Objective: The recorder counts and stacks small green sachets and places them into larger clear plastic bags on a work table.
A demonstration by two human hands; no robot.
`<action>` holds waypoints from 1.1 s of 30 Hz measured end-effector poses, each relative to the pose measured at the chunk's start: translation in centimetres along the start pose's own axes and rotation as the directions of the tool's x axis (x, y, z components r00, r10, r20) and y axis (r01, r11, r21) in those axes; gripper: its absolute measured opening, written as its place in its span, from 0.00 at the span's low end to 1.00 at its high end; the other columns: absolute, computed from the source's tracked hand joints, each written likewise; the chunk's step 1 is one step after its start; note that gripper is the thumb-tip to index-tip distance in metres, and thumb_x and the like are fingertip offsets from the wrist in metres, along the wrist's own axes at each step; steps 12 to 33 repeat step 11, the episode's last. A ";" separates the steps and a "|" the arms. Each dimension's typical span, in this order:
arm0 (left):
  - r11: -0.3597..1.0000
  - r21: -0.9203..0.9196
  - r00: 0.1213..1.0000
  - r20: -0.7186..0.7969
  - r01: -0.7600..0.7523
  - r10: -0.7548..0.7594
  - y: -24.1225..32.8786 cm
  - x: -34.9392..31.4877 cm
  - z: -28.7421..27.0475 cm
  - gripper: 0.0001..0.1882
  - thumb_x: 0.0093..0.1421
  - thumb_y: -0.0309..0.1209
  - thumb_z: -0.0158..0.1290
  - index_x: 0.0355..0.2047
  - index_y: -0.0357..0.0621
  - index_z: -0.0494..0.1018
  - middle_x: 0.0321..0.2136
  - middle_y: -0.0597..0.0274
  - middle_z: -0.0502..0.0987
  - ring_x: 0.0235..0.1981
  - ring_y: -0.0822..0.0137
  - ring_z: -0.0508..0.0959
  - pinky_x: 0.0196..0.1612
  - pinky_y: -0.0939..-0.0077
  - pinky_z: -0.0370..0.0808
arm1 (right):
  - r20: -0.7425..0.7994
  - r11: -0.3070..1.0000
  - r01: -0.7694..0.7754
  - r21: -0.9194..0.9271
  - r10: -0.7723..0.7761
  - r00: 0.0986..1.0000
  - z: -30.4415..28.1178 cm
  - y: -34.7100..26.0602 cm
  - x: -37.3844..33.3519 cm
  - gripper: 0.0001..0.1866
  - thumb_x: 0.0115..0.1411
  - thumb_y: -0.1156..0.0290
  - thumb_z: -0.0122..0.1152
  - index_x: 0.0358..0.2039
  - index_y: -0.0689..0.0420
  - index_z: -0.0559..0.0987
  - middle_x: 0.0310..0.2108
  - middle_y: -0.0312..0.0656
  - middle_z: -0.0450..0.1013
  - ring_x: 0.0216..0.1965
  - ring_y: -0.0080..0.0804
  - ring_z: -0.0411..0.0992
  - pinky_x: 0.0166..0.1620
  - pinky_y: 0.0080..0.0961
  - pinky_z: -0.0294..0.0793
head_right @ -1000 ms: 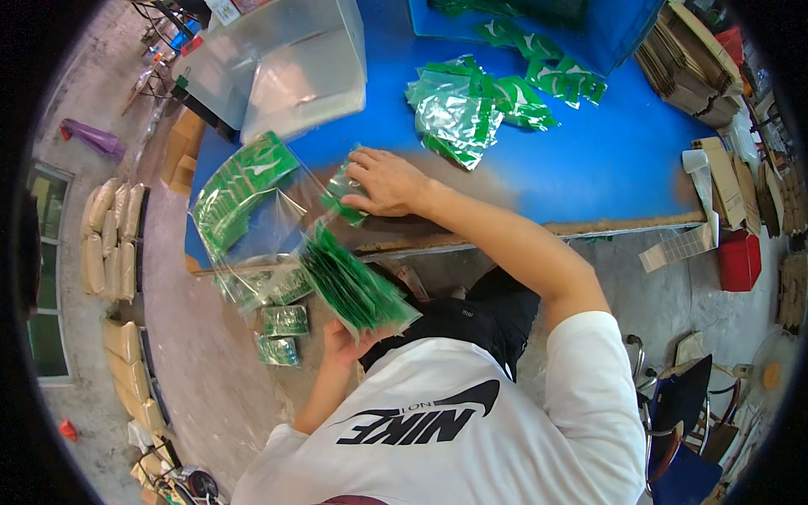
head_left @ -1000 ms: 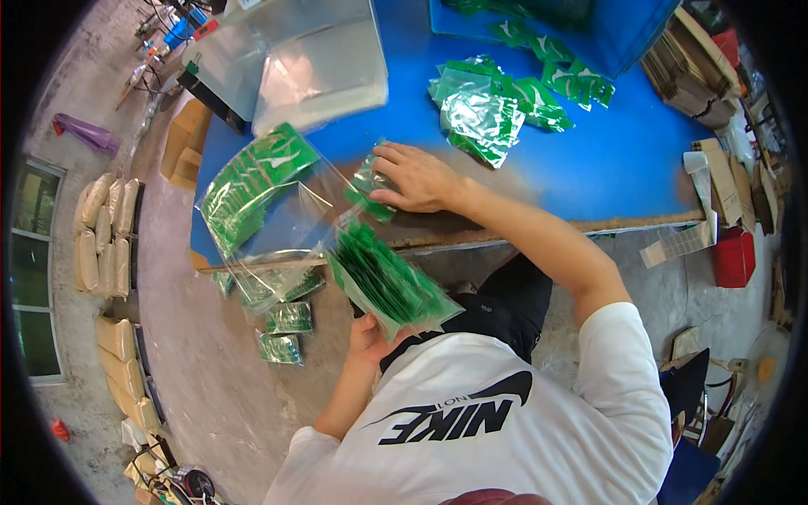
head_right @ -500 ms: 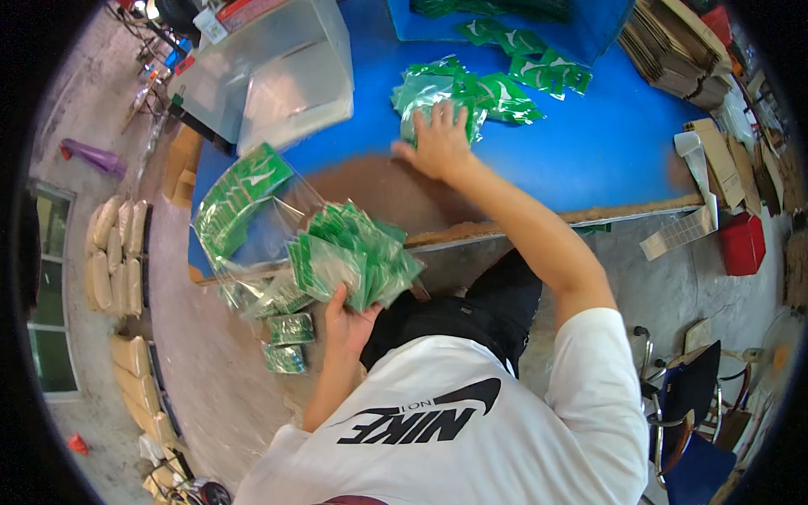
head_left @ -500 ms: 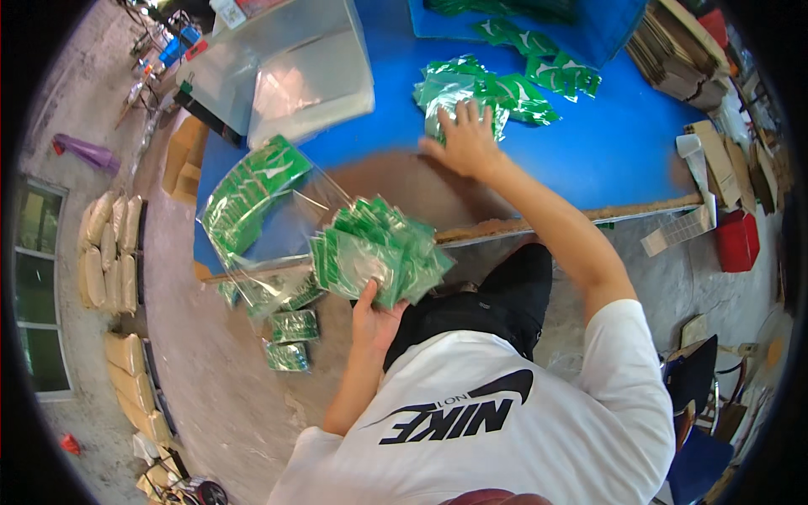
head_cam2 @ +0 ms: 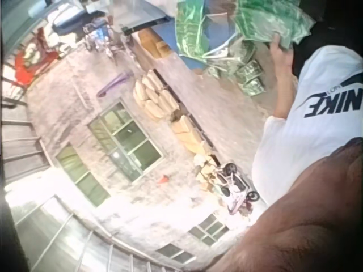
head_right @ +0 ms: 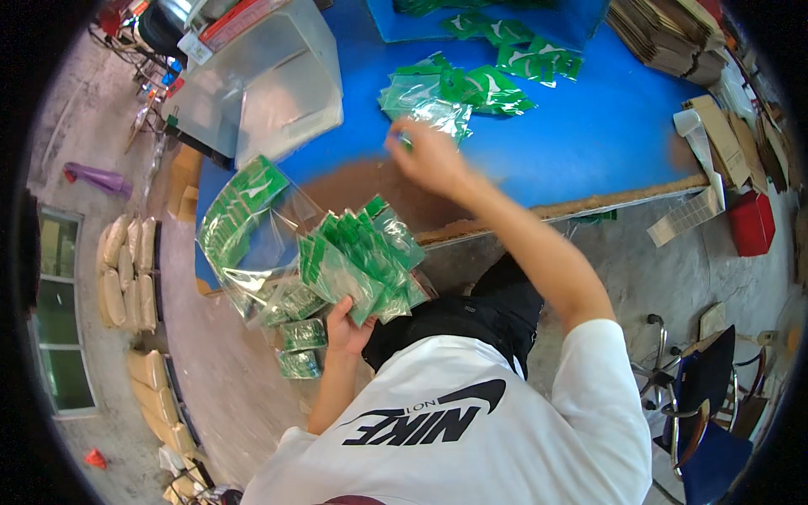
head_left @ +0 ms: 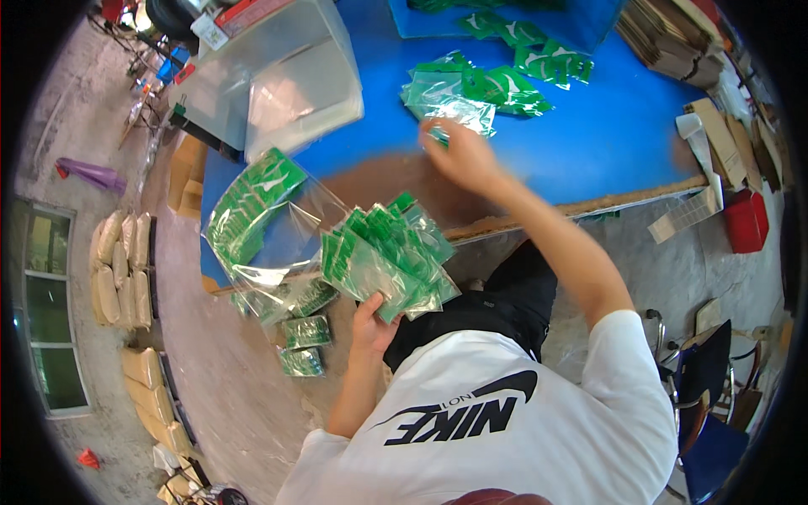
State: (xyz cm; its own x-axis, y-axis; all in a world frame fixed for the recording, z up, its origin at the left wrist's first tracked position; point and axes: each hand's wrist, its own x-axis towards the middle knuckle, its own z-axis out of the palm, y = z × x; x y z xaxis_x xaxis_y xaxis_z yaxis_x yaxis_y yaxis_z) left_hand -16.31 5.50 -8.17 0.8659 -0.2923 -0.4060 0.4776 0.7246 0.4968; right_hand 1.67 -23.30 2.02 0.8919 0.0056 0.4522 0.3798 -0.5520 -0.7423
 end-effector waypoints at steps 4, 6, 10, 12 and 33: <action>1.000 -0.031 0.999 -0.049 0.004 -0.006 -1.2 -0.4 0.9 0.29 0.55 0.29 0.61 0.57 0.41 0.68 0.53 0.55 0.76 0.53 0.51 0.77 0.54 0.50 0.76 | -0.011 0.804 0.067 -0.590 -0.091 0.996 -1.7 6.9 4.7 0.37 0.50 0.50 0.73 0.52 0.62 0.70 0.40 0.56 0.77 0.41 0.54 0.77 0.46 0.50 0.74; 0.999 -0.032 0.999 -0.021 0.026 -0.027 -1.6 -0.6 1.7 0.29 0.55 0.28 0.60 0.58 0.42 0.68 0.52 0.55 0.76 0.54 0.53 0.76 0.55 0.51 0.76 | 0.126 0.741 0.016 -0.672 0.093 0.988 -2.1 6.8 5.8 0.42 0.47 0.47 0.74 0.53 0.61 0.68 0.39 0.56 0.77 0.41 0.53 0.77 0.46 0.50 0.74; 0.998 0.006 0.997 0.034 0.064 -0.064 -1.7 0.3 0.6 0.29 0.55 0.28 0.61 0.58 0.43 0.68 0.53 0.57 0.76 0.55 0.56 0.75 0.59 0.54 0.74 | -0.277 0.994 -0.078 -0.078 0.053 0.959 -2.5 6.5 7.4 0.24 0.56 0.54 0.67 0.36 0.66 0.78 0.34 0.55 0.79 0.39 0.48 0.80 0.42 0.46 0.76; 0.998 0.008 0.998 0.031 0.055 -0.056 -1.5 0.4 1.5 0.31 0.55 0.30 0.62 0.59 0.43 0.67 0.54 0.57 0.75 0.56 0.55 0.75 0.62 0.54 0.71 | -0.173 0.896 -0.298 0.329 0.367 0.914 -3.5 5.7 8.2 0.25 0.58 0.54 0.65 0.47 0.61 0.78 0.41 0.53 0.80 0.42 0.46 0.79 0.46 0.44 0.76; 0.998 0.008 0.998 0.031 0.055 -0.056 -1.5 0.4 1.5 0.31 0.55 0.30 0.62 0.59 0.43 0.67 0.54 0.57 0.75 0.56 0.55 0.75 0.62 0.54 0.71 | -0.173 0.896 -0.298 0.329 0.367 0.914 -3.5 5.7 8.2 0.25 0.58 0.54 0.65 0.47 0.61 0.78 0.41 0.53 0.80 0.42 0.46 0.79 0.46 0.44 0.76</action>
